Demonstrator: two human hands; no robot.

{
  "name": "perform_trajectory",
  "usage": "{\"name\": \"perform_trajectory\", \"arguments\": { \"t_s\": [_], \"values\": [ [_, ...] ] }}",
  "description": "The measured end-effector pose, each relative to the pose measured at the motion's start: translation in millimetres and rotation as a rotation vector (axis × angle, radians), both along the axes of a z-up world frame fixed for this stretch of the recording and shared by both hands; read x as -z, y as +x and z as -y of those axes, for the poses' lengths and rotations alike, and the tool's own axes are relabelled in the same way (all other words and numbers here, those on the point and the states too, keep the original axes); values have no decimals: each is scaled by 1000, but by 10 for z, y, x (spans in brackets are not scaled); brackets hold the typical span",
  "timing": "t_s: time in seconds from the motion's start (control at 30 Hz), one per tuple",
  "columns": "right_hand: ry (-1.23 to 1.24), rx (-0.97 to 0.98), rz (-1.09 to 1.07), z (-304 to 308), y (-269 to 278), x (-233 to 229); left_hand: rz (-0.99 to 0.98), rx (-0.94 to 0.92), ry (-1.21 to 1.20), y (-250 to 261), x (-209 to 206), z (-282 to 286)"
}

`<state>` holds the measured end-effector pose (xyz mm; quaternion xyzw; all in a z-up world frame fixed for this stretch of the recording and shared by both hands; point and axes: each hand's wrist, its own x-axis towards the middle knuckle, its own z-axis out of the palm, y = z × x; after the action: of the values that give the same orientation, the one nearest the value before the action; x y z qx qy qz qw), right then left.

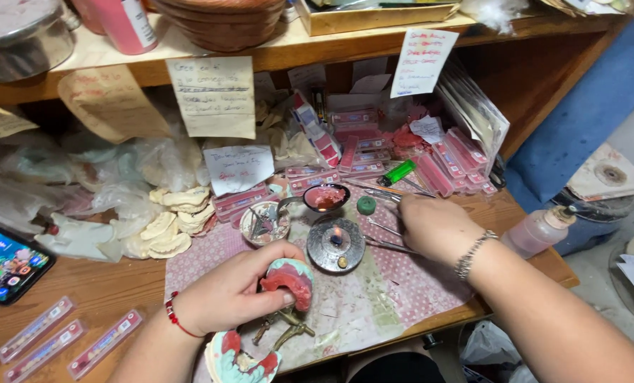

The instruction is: Shape and refine a dental prosthesis model using specialized laboratory tools

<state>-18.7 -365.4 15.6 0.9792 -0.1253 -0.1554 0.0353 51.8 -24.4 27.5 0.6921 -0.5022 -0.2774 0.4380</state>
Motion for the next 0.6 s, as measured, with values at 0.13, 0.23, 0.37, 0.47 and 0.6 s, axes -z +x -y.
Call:
{"name": "perform_trajectory", "arguments": {
  "t_s": [0.13,0.23,0.37,0.47,0.6],
  "values": [
    [3,-75,68,264,-76,10,4,-1,0,7,-7,-2],
    [60,45,34,258,-290,-259,7,-12,-18,15,15,19],
    [425,-83,408,72,-639,-410,-20,20,-51,38,65,-4],
    [613,-318,455,-242,-765,-436,3,38,-29,60,70,-14],
    [605,-733,388,-657,-752,-521,-92,103,-72,101,142,-26]
  ]
}}
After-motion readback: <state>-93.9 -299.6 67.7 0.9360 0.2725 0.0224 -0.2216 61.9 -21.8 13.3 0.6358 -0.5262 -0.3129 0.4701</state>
